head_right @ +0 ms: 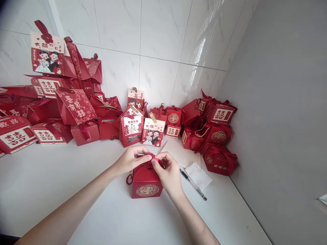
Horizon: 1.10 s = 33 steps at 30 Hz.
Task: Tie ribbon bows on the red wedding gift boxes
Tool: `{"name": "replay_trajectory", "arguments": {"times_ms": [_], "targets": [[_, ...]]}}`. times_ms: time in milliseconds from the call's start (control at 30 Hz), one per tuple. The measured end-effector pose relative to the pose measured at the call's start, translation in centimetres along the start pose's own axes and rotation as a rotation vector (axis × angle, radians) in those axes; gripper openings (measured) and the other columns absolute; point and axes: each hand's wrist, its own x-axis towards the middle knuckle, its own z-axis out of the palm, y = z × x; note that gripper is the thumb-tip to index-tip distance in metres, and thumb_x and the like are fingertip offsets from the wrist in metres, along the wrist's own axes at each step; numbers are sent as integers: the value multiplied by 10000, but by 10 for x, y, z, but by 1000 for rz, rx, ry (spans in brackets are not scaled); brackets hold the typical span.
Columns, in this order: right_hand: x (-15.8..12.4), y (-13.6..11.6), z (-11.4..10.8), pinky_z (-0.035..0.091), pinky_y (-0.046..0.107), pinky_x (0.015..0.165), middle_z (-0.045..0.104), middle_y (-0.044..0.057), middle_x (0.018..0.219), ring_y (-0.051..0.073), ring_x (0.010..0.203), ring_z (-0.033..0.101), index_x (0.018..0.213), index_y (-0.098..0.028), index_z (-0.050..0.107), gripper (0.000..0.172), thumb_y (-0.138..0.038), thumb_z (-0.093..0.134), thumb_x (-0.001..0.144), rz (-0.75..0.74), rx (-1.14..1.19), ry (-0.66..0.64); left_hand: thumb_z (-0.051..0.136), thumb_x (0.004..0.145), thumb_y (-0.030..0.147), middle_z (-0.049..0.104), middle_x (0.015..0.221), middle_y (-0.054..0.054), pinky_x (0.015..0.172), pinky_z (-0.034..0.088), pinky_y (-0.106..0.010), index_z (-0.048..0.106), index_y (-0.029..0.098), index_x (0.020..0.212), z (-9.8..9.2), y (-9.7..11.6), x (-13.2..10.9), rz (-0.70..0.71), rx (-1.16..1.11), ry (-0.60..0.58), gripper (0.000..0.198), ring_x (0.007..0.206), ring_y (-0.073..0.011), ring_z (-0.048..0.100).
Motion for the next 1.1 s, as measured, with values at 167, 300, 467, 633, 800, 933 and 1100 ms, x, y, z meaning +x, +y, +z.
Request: {"name": "replay_trajectory", "arguments": {"times_ms": [167, 300, 467, 633, 800, 933, 1100], "targets": [[0, 0, -1, 423, 266, 601, 580, 16, 711, 153, 646, 527, 741, -190, 554, 260, -428, 659, 747, -17, -41, -4, 545, 807, 348, 588, 686, 9, 608, 430, -211, 578, 152, 695, 0, 1, 0, 2, -69, -15, 229, 652, -110, 551], [0, -1, -1, 423, 257, 578, 583, 11, 709, 151, 628, 528, 750, -193, 554, 269, -443, 652, 751, -10, -51, -4, 527, 811, 355, 549, 667, 15, 589, 406, -214, 551, 153, 675, -1, 2, 0, -16, -97, -5, 244, 639, -111, 525], [0, -2, -1, 421, 252, 565, 589, 11, 716, 149, 626, 532, 749, -195, 554, 269, -445, 655, 749, -10, -36, -17, 530, 803, 368, 532, 637, 27, 565, 391, -213, 530, 159, 660, -1, 1, 0, -46, -143, -13, 253, 605, -105, 508], [0, -2, -1, 436, 262, 590, 608, 15, 719, 161, 643, 555, 758, -199, 558, 254, -439, 643, 764, -22, -60, -26, 524, 810, 385, 561, 632, 15, 572, 423, -223, 523, 162, 665, 0, -1, 0, -47, -155, -27, 265, 610, -118, 543], [-1, -2, -2, 416, 255, 554, 597, 17, 734, 154, 619, 538, 791, -200, 555, 219, -413, 604, 792, -11, -102, -37, 523, 806, 404, 604, 663, -6, 630, 459, -253, 526, 158, 694, 0, 1, 0, -59, -186, -27, 270, 659, -143, 590], [0, -1, -4, 440, 266, 632, 573, 45, 895, 173, 760, 555, 793, -207, 555, 147, -353, 565, 808, -80, -118, -26, 529, 801, 407, 620, 663, -2, 662, 458, -255, 521, 162, 699, -1, 5, 1, -64, -185, -7, 265, 669, -141, 602], [1, 3, -8, 465, 311, 764, 480, 80, 1057, 222, 980, 521, 778, -218, 609, 116, -328, 581, 802, -190, -216, -72, 525, 794, 432, 619, 651, -3, 640, 455, -259, 512, 168, 685, -2, 5, 1, -78, -186, 5, 286, 652, -146, 602]]}}
